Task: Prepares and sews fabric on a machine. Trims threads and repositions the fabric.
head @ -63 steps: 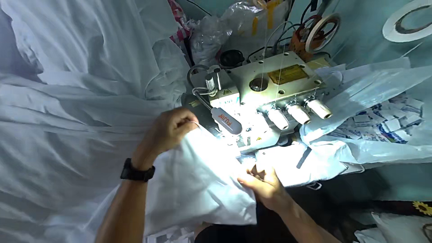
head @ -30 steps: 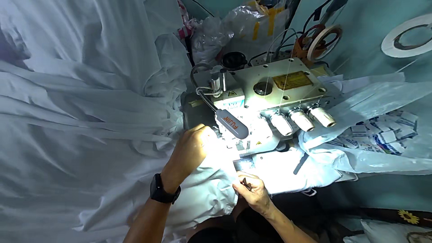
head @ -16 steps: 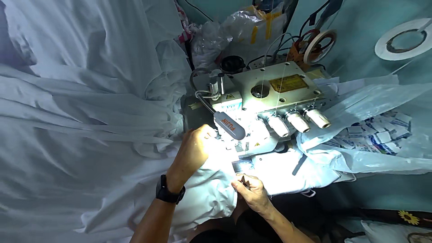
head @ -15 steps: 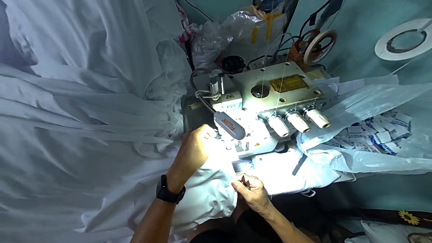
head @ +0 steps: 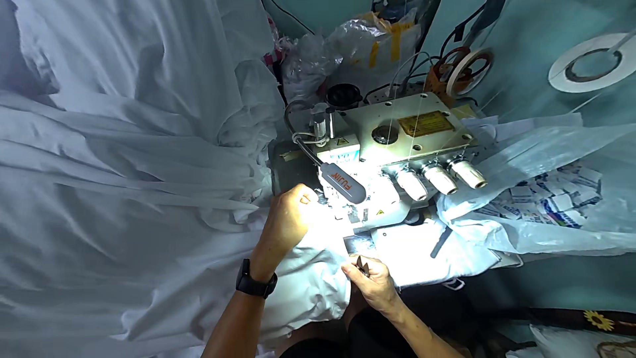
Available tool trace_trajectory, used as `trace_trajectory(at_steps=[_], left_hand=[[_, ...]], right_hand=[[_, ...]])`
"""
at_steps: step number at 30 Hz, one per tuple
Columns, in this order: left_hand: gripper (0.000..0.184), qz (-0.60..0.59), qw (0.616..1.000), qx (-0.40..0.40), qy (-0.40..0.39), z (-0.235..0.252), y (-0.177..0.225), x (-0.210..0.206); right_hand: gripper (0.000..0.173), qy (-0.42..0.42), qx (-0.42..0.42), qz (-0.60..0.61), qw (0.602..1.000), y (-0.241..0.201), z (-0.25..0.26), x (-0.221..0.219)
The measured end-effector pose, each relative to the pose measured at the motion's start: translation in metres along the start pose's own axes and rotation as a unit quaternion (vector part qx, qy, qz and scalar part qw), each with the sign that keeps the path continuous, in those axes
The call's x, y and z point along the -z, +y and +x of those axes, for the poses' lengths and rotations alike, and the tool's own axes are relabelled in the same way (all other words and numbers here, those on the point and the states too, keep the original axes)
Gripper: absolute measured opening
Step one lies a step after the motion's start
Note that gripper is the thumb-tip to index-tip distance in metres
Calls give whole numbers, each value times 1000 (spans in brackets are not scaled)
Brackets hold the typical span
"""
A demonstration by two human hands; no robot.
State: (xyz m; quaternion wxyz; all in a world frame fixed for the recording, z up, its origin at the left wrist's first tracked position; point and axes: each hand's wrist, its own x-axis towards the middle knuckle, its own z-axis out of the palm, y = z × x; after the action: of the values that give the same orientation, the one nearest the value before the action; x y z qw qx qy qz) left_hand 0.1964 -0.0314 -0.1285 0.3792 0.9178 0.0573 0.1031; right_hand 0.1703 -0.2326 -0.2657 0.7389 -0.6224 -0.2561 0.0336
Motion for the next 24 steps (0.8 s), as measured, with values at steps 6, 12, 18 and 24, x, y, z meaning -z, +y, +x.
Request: trace_trajectory(at_steps=[6,12,18,24], left_hand=[[17,-2,1000,-6,9,0,-2,-2],[16,8,1000,-1,15,-1,0,-2],[16,3,1000,7,13,-2,2,-1],[18,-17,1000,-1,17,-3,-2,-3]], right_hand=[[19,1,-5,8,1000,0,0,0],[20,3,-4,11,1000,1,0,0],[19,4,-8,14,1000,0,0,-1],[19,9,-7,2,1000,0,-1,-2]])
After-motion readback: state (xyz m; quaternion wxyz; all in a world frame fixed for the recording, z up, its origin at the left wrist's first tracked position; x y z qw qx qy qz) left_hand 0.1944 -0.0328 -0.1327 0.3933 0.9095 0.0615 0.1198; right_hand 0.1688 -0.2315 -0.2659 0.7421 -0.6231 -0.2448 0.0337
